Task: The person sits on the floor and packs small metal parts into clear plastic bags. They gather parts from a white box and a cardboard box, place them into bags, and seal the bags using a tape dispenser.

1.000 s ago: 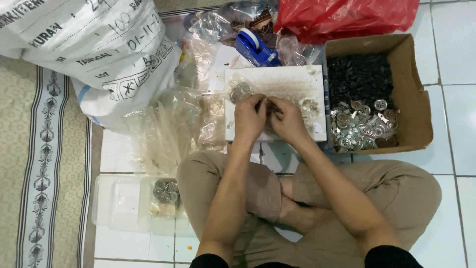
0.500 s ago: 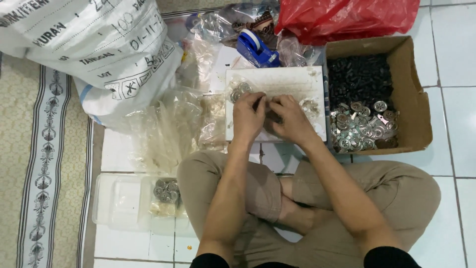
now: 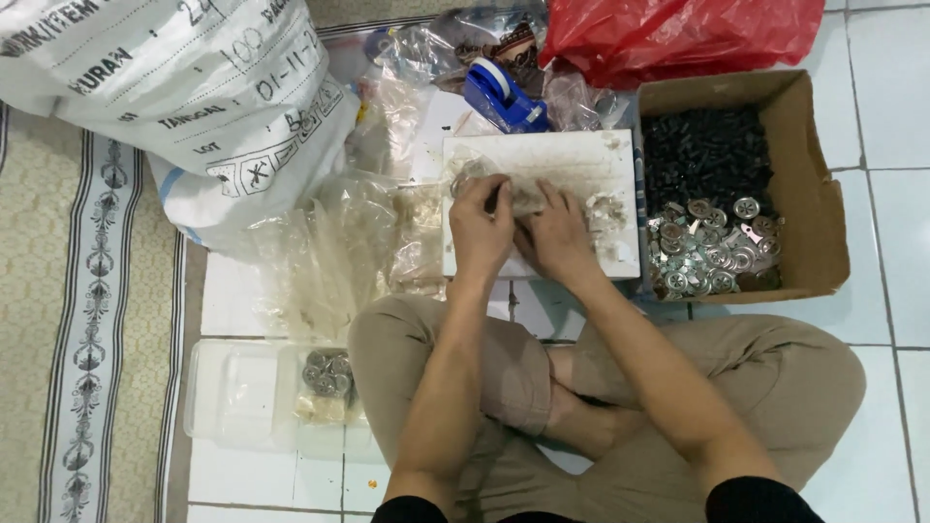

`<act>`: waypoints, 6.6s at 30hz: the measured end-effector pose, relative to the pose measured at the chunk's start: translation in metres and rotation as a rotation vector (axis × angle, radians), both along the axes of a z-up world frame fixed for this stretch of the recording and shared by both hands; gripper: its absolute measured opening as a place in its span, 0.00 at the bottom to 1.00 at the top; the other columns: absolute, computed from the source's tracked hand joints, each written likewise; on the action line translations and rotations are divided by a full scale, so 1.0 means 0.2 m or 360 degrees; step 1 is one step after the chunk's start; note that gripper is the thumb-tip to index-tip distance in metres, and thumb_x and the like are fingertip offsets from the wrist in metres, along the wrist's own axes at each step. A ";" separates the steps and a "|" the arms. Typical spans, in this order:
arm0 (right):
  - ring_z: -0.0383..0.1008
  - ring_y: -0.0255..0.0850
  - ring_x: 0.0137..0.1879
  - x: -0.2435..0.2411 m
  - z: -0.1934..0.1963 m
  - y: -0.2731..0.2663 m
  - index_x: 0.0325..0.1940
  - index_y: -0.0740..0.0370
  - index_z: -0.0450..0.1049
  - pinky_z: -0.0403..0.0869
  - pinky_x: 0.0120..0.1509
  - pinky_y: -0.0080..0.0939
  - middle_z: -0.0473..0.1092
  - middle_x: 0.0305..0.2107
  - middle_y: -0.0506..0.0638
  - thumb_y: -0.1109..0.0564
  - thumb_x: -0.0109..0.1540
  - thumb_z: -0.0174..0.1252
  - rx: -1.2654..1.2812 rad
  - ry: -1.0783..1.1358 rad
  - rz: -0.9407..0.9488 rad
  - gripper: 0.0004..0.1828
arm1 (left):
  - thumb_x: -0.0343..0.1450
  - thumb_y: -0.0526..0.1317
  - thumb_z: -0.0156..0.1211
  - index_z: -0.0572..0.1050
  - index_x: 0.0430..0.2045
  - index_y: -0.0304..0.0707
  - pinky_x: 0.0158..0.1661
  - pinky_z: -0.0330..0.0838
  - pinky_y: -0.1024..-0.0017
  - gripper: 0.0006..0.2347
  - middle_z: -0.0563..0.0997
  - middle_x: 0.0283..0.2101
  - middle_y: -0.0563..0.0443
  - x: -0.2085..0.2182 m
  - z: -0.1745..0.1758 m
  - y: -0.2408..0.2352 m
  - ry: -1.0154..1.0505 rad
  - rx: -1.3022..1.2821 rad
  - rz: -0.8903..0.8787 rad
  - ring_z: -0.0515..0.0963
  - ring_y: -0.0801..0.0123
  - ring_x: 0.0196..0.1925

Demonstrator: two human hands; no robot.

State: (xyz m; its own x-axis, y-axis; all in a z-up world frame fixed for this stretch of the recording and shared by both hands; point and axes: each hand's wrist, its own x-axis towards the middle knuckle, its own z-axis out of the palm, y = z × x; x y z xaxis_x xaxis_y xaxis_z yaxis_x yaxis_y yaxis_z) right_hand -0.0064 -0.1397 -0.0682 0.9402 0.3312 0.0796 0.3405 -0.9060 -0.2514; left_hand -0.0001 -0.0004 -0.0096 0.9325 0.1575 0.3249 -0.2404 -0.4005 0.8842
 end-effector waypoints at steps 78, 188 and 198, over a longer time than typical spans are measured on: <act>0.74 0.51 0.53 -0.05 0.02 -0.29 0.52 0.63 0.80 0.73 0.56 0.42 0.75 0.43 0.57 0.62 0.67 0.58 0.0159 -0.0036 -0.0031 0.11 | 0.73 0.36 0.57 0.82 0.40 0.32 0.36 0.79 0.63 0.09 0.81 0.33 0.40 0.01 -0.05 -0.04 0.0543 0.0350 -0.0218 0.84 0.52 0.37; 0.79 0.56 0.44 0.09 0.02 -0.16 0.58 0.61 0.76 0.75 0.48 0.54 0.75 0.37 0.60 0.59 0.59 0.66 0.0851 0.0471 -0.0373 0.23 | 0.75 0.34 0.57 0.82 0.40 0.30 0.35 0.78 0.66 0.07 0.79 0.31 0.40 -0.02 0.07 0.01 0.0192 0.0069 -0.0093 0.82 0.54 0.36; 0.76 0.67 0.49 0.04 0.06 -0.15 0.49 0.64 0.74 0.74 0.51 0.65 0.73 0.38 0.64 0.57 0.57 0.67 0.0646 0.0504 -0.0370 0.18 | 0.73 0.32 0.56 0.82 0.40 0.28 0.35 0.78 0.65 0.08 0.79 0.32 0.39 -0.03 0.08 0.00 0.0290 0.0107 -0.0132 0.82 0.53 0.37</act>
